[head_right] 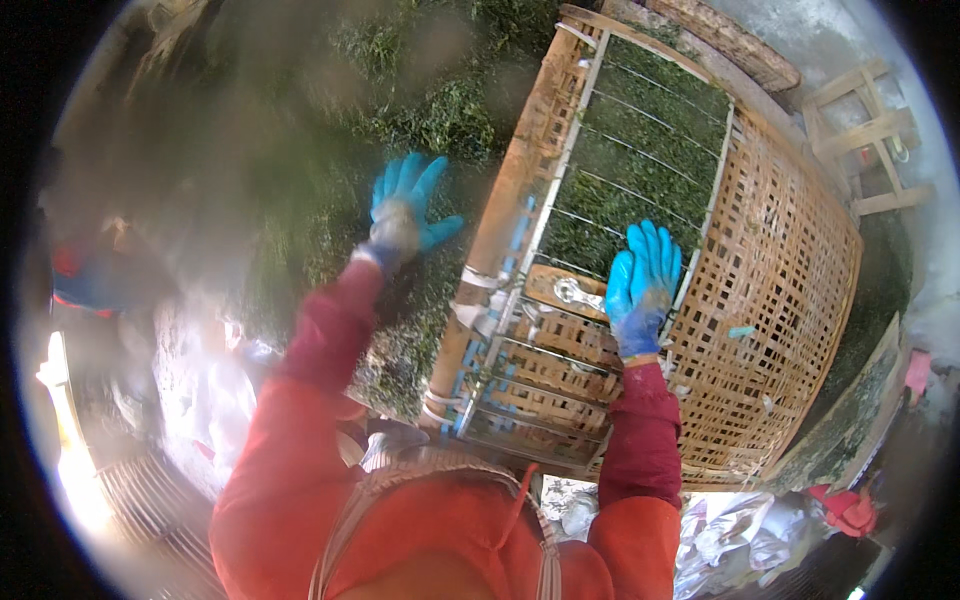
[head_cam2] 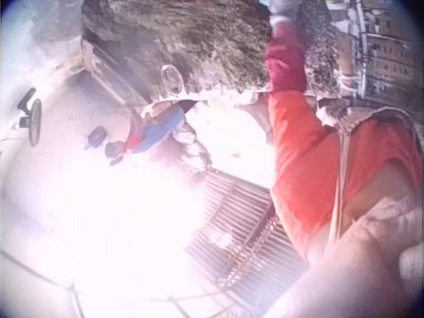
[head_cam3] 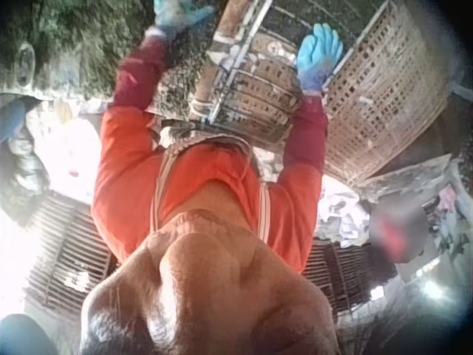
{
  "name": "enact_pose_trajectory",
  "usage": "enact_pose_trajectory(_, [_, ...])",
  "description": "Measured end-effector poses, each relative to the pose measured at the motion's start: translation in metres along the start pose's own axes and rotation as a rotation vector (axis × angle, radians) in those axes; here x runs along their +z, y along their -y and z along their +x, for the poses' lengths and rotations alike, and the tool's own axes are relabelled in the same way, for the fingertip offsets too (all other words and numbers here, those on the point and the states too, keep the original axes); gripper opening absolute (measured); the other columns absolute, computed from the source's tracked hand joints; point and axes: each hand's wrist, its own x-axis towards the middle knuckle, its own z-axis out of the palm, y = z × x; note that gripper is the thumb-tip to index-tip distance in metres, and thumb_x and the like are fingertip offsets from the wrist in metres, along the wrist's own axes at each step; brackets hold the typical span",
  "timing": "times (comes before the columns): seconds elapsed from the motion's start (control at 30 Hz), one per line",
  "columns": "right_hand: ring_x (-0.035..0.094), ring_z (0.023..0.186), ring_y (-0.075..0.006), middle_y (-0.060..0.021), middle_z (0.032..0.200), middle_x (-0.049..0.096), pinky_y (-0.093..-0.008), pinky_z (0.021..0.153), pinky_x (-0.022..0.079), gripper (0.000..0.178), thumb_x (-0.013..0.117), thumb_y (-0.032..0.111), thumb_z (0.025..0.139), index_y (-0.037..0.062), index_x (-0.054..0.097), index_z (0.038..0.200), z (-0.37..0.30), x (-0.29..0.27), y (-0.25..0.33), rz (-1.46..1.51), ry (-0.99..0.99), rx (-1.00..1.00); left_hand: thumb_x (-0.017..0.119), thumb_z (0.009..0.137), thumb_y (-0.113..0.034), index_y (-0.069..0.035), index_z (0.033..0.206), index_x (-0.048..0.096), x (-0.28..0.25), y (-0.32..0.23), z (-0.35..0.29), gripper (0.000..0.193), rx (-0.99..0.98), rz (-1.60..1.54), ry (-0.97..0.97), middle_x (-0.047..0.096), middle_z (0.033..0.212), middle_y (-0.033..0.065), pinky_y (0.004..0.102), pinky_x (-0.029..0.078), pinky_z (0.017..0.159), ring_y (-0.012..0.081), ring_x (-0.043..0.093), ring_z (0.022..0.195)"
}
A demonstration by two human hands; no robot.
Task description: The person spreads green leaves across a rectangular section of a woven tray and uses a wooden frame to press and shape the leaves into rectangular mats, repeating this by fetching more leaves from a pile.
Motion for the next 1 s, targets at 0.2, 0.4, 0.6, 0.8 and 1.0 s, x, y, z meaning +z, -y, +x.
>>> enact_pose_trajectory(0.2, [0.054,0.138,-0.0398,-0.0182,0.143,0.063,-0.0538,0.122,0.033,0.039,0.045,0.025,0.11,0.0015,0.066,0.134,0.001,0.008,0.009,-0.026,0.002,-0.022,0.084,0.078,-0.025,-0.025,0.155,0.048,0.048,0.05,0.094,0.085,-0.158,0.194,0.359,0.046,0.16,0.0174,0.0593,0.049,0.108,0.0473,0.043,0.146])
enact_pose_trajectory(0.4, [0.055,0.137,-0.0392,-0.0179,0.142,0.064,-0.0527,0.122,0.034,0.039,0.045,0.026,0.11,0.0024,0.067,0.131,0.004,0.005,0.006,-0.002,-0.009,0.003,0.069,0.082,0.003,-0.024,0.13,0.072,0.012,0.068,0.069,0.056,-0.398,-0.53,0.214,0.074,0.123,0.0051,0.0303,0.06,0.088,0.0227,0.071,0.097])
enact_pose_trajectory(0.6, [0.055,0.136,-0.0381,-0.018,0.141,0.064,-0.0513,0.122,0.033,0.04,0.046,0.028,0.109,0.0028,0.068,0.131,0.001,0.012,0.004,0.003,-0.031,0.001,0.059,0.078,0.018,-0.007,0.115,0.072,-0.151,0.068,0.078,0.047,-0.095,-1.045,-0.093,0.074,0.103,0.0039,0.031,0.061,0.068,0.0171,0.07,0.075])
enact_pose_trajectory(0.8, [0.053,0.139,-0.04,-0.0207,0.145,0.06,-0.0519,0.121,0.035,0.043,0.057,0.03,0.105,0.0017,0.064,0.137,0.001,0.002,0.009,-0.044,0.021,0.012,0.064,0.084,0.014,-0.005,0.133,0.066,-0.168,0.115,0.094,0.052,-0.141,-0.798,-0.272,0.072,0.127,0.0086,0.0327,0.061,0.088,0.0194,0.07,0.103])
enact_pose_trajectory(1.0, [0.033,0.155,-0.0318,-0.0202,0.169,0.029,-0.0439,0.126,0.03,0.094,0.078,0.032,0.094,0.0028,0.024,0.165,0.077,0.009,0.154,0.408,0.147,0.005,0.076,0.087,-0.017,-0.01,0.109,0.077,-0.154,0.176,0.124,0.023,0.817,-0.46,-0.527,0.076,0.11,0.0106,0.0372,0.062,0.078,0.0295,0.073,0.094])
